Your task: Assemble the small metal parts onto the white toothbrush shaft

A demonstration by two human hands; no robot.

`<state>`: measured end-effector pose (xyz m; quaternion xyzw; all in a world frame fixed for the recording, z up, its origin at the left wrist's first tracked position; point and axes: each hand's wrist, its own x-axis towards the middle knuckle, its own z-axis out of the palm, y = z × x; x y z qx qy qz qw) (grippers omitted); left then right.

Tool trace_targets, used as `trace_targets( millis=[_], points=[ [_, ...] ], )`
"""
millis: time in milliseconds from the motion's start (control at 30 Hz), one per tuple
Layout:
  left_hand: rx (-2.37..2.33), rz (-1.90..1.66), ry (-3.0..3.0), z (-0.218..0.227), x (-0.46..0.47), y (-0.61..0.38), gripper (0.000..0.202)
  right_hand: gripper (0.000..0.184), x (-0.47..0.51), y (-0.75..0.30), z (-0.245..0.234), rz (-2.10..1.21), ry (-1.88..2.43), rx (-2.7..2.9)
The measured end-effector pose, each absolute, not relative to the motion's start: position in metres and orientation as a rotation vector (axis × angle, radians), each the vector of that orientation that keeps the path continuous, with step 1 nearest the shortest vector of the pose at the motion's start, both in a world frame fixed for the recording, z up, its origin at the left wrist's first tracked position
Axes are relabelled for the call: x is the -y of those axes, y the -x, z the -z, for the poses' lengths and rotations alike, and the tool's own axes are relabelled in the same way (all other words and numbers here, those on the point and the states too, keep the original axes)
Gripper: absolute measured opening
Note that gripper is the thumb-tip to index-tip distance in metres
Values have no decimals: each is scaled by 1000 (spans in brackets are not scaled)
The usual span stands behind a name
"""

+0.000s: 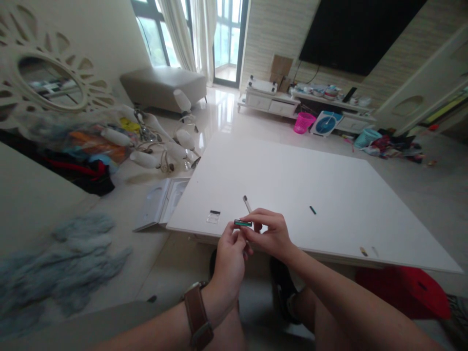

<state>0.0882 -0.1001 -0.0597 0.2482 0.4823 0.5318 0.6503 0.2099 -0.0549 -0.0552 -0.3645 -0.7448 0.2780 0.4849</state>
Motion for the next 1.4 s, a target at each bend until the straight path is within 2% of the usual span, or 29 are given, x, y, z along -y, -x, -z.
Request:
trace_targets(
  millis=[400,800,1400],
  points=[
    [-1068,-1217,-572,58,100,-89,23,19,56,-210,54,-590,854,1817],
    [-1095,-1215,-559,55,99,-89,25,21,53,-215,61,-686,799,1819],
    [-1080,-1244,-549,59,99,-89,24,15,53,-212,55,-631,803,1828]
  ],
)
